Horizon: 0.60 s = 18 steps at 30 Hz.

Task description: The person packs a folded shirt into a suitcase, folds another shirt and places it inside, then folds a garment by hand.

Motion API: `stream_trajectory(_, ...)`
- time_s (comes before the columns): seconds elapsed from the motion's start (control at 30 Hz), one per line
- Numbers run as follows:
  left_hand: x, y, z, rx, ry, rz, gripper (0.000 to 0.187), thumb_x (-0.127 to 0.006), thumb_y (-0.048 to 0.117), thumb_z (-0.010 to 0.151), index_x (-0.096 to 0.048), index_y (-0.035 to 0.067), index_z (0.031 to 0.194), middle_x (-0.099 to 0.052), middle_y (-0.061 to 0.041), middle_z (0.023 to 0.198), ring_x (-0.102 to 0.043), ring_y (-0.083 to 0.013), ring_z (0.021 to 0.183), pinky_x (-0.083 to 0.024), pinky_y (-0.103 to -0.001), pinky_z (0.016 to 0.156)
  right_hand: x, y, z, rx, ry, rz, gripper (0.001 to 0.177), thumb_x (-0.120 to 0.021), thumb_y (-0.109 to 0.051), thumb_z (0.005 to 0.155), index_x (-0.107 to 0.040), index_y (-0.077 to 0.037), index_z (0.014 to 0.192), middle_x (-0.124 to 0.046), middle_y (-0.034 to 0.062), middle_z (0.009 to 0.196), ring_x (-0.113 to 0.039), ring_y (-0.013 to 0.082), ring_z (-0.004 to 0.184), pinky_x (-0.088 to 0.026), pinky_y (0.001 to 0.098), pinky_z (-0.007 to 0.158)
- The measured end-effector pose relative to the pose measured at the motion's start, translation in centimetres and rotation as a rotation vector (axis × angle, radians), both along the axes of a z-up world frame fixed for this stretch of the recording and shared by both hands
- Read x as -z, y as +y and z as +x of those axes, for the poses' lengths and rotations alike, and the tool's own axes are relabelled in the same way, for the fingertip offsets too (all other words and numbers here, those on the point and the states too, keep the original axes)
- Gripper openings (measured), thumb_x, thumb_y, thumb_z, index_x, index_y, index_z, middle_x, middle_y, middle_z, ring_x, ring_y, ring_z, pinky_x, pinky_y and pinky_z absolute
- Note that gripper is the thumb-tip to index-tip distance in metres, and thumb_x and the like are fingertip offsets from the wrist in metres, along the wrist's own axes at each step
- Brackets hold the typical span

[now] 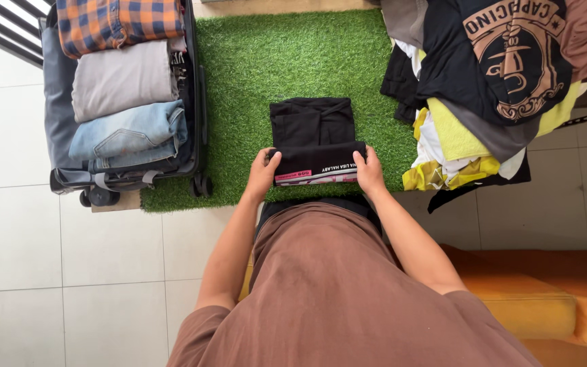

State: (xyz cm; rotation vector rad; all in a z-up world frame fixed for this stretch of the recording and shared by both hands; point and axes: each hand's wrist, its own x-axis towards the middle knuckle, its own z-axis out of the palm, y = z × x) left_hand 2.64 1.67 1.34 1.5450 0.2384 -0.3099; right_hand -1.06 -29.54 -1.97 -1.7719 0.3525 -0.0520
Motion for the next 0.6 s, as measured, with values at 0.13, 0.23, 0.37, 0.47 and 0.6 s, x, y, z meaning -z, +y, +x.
stream_trajectory(0.13,2.9,-1.3,-1.0,-0.077,-0.109,0.033,0.039,-0.068,0.028,0.096,-0.061,-0.001,0.121,-0.072,-0.012,0.113,-0.066,-0.0183,0.104,-0.051,-0.034,0.092,0.2,0.9,0.3,0.057,0.088,-0.123,0.044,-0.057,-0.035,0.101,-0.054,-0.003,0.132,-0.068,0.0173,0.119,-0.066,0.028,0.11,-0.048,0.0394,0.095)
stream_trajectory(0.23,3.1,-2.0,-1.0,-0.102,-0.087,0.264,0.035,-0.062,0.031,0.099,-0.066,0.0,0.116,-0.076,-0.015,0.107,-0.071,-0.0245,0.099,-0.053,-0.037,0.09,0.3,1.0,0.8,0.052,0.163,-0.213,0.044,-0.052,-0.04,0.104,-0.058,-0.005,0.13,-0.07,0.0195,0.119,-0.067,0.0335,0.112,-0.049,0.0422,0.095)
stream_trajectory(0.37,3.0,-2.3,-0.3,-0.088,-0.064,0.518,0.036,-0.051,0.035,0.104,-0.066,0.003,0.113,-0.073,-0.022,0.104,-0.069,-0.0404,0.099,-0.051,-0.048,0.086,0.3,1.2,0.9,0.075,0.122,-0.265,0.04,-0.049,-0.039,0.106,-0.062,-0.003,0.121,-0.072,0.0202,0.107,-0.069,0.0369,0.103,-0.052,0.0451,0.089)
stream_trajectory(0.47,3.8,-2.2,0.1,-0.058,-0.051,0.589,0.039,-0.047,0.037,0.106,-0.064,0.002,0.106,-0.071,-0.026,0.1,-0.065,-0.0479,0.098,-0.049,-0.053,0.083,1.0,1.1,1.2,0.084,0.118,-0.306,0.04,-0.046,-0.038,0.107,-0.062,-0.002,0.113,-0.072,0.0205,0.099,-0.07,0.0391,0.096,-0.052,0.0477,0.085)
stream_trajectory(0.6,5.6,-2.5,0.0,-0.03,-0.045,0.619,0.044,-0.044,0.039,0.107,-0.06,0.0,0.097,-0.069,-0.027,0.095,-0.064,-0.0501,0.094,-0.048,-0.056,0.081,2.6,0.6,0.8,0.074,0.203,-0.367,0.043,-0.044,-0.039,0.11,-0.059,0.0,0.105,-0.069,0.0234,0.093,-0.068,0.0431,0.093,-0.05,0.0509,0.084)
